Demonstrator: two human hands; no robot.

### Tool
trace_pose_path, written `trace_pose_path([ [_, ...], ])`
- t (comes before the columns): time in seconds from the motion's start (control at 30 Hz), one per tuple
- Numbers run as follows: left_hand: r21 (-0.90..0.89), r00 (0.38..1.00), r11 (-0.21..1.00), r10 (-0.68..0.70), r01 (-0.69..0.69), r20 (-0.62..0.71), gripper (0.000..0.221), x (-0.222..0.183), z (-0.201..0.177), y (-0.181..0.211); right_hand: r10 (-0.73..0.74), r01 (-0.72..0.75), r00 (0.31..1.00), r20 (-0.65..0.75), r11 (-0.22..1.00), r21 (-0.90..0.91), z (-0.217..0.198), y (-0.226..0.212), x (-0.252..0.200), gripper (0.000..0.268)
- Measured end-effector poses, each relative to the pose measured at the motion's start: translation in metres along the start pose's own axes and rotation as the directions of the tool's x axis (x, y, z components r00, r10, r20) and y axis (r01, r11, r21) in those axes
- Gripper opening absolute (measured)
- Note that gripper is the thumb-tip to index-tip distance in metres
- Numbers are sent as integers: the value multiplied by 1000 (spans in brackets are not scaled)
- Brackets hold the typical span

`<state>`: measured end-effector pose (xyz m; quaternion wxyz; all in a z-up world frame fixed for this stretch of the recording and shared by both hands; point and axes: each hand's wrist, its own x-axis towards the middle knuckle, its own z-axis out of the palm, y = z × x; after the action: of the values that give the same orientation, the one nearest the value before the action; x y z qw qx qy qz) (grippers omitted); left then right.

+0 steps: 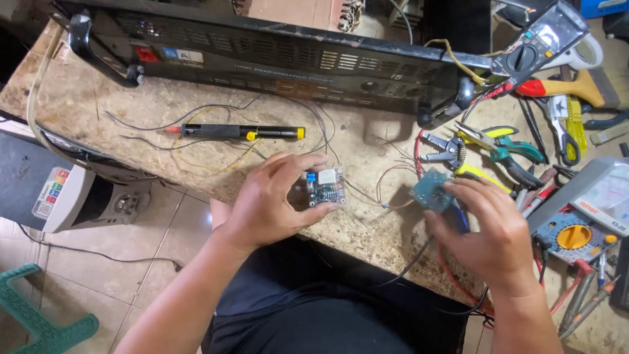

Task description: Soldering components onto a circuit board and managing wiring using various hand tools on a repair bench.

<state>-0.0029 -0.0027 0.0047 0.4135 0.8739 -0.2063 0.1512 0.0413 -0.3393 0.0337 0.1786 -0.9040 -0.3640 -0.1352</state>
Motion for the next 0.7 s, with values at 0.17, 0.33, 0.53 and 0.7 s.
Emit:
trace_pose_path([
  [0.17, -346, 911, 872, -401, 347, -98, 55, -2, 1, 29, 410, -388, 912, -33, 885, 257, -8, -5, -18, 35],
  [0.33, -623, 779, 593, -626, 510, 42, 35, -4, 17, 50, 678, -621, 725, 120, 568, 540, 3, -17, -22, 34],
  [0.53, -758, 604, 205, -742, 619, 292, 36, -1, 29, 68, 706, -658, 697, 129, 557, 506, 13, -42, -11, 47],
  [0.7, -756, 555, 96, -739, 647, 382, 38, -5, 37, 72, 676, -607, 728, 118, 554, 569, 17, -41, -14, 48],
])
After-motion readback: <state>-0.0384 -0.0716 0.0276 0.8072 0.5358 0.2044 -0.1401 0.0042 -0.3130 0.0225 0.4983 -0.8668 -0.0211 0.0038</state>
